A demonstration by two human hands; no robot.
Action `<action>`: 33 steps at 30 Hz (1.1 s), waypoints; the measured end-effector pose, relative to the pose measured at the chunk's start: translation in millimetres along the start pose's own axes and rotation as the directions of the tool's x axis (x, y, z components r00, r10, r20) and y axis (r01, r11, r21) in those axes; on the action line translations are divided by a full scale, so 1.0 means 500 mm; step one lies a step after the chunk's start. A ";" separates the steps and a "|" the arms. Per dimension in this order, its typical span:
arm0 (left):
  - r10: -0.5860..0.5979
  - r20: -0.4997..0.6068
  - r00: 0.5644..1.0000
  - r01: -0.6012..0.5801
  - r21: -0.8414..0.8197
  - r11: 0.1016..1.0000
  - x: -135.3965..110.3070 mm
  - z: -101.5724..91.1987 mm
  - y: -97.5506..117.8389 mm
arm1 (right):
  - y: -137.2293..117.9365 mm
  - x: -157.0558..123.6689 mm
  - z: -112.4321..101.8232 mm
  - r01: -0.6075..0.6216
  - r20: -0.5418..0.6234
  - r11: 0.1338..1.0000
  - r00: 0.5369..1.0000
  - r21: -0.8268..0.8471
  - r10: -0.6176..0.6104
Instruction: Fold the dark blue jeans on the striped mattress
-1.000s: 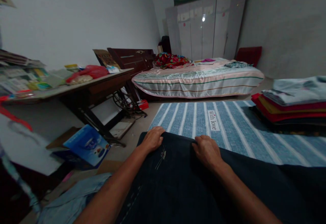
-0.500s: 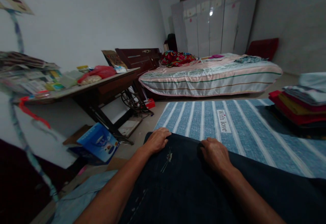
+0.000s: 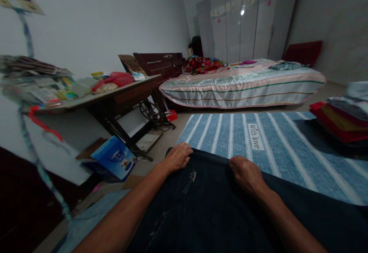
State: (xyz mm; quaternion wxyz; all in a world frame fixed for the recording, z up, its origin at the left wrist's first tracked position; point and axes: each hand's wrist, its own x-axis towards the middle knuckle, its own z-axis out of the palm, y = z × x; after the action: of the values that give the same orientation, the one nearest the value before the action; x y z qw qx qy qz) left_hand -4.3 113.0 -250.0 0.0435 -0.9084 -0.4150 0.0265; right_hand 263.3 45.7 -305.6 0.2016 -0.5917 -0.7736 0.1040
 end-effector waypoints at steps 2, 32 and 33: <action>-0.006 0.006 1.000 0.006 -0.030 1.000 -0.002 -0.003 -0.003 | 0.002 -0.002 0.000 -0.001 0.005 1.000 1.000 0.022 0.001; 0.053 -0.046 0.998 -0.064 -0.294 0.954 -0.028 -0.001 -0.060 | -0.169 0.140 0.052 0.201 0.147 0.974 0.972 -0.108 -0.184; 0.053 -0.052 0.997 -0.066 -0.299 0.952 -0.030 -0.002 -0.061 | -0.168 0.142 0.051 0.196 0.151 0.977 0.972 -0.088 -0.182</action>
State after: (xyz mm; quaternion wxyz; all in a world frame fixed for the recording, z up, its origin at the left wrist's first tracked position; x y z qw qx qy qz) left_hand -36.9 121.6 -245.6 -0.0870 -0.9169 -0.3856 -0.0553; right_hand 163.5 92.1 -281.6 0.1246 -0.5160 -0.8431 0.0865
